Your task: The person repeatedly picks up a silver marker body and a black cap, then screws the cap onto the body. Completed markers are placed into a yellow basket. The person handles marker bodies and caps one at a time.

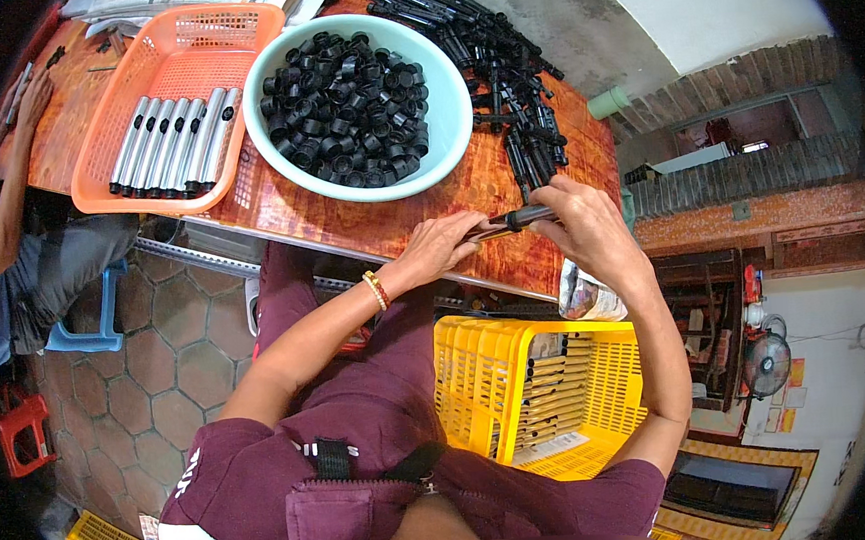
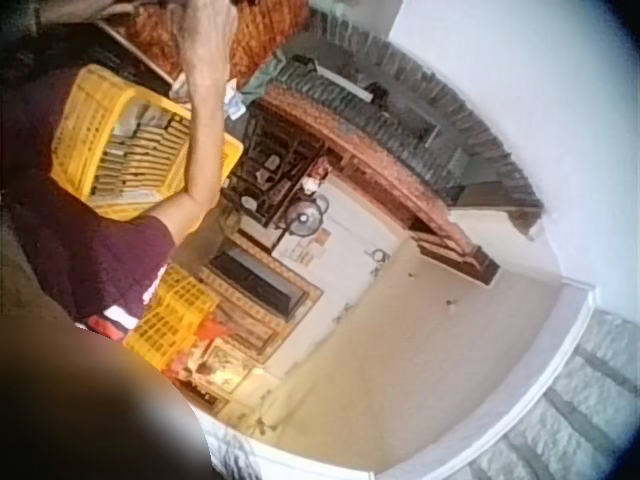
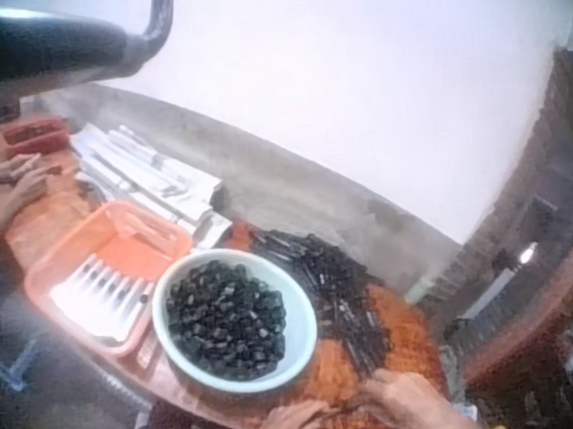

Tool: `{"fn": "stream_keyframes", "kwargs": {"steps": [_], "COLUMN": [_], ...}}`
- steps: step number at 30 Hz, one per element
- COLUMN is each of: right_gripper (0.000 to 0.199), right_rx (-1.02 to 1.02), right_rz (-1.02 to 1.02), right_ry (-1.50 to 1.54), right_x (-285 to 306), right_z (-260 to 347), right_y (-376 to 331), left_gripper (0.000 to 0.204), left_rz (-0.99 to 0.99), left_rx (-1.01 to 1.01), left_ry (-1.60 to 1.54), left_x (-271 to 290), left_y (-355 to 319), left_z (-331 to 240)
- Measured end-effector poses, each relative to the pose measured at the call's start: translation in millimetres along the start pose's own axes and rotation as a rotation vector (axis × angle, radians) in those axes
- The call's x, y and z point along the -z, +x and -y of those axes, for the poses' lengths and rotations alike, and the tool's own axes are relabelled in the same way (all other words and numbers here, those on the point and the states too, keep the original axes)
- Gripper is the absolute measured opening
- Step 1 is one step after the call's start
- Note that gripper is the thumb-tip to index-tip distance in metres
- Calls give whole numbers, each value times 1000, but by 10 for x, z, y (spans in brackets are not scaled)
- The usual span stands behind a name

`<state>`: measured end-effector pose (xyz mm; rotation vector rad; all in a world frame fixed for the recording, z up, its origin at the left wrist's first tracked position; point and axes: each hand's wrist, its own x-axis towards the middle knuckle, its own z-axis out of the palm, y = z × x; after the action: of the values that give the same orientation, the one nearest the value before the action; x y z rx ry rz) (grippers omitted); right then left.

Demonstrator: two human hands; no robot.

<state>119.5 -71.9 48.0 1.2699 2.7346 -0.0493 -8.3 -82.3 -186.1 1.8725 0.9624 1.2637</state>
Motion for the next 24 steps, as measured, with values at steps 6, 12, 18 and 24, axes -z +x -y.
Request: {"fn": "stream_keyframes", "kwargs": {"steps": [6,12,18,24], "right_gripper": [21,16,15,17], "right_rx": [101,112,69,24], "right_rz": [185,219,162,129], "right_ry": [-234,-208,-156,-142], "right_x": [-13,-20,-23,-40], "right_z": [2,-4,9,29], "right_y": [175,262,263,277], "left_gripper": [36,31,31,33], "left_rz": [28,36,31,-27], "left_rx": [-12,10,27,-2], "left_ry": [53,-13,-49,-35], "left_x": [-47,17,11,-37], "left_y": [13,17,22,3], "left_z": [109,37,25,41]}}
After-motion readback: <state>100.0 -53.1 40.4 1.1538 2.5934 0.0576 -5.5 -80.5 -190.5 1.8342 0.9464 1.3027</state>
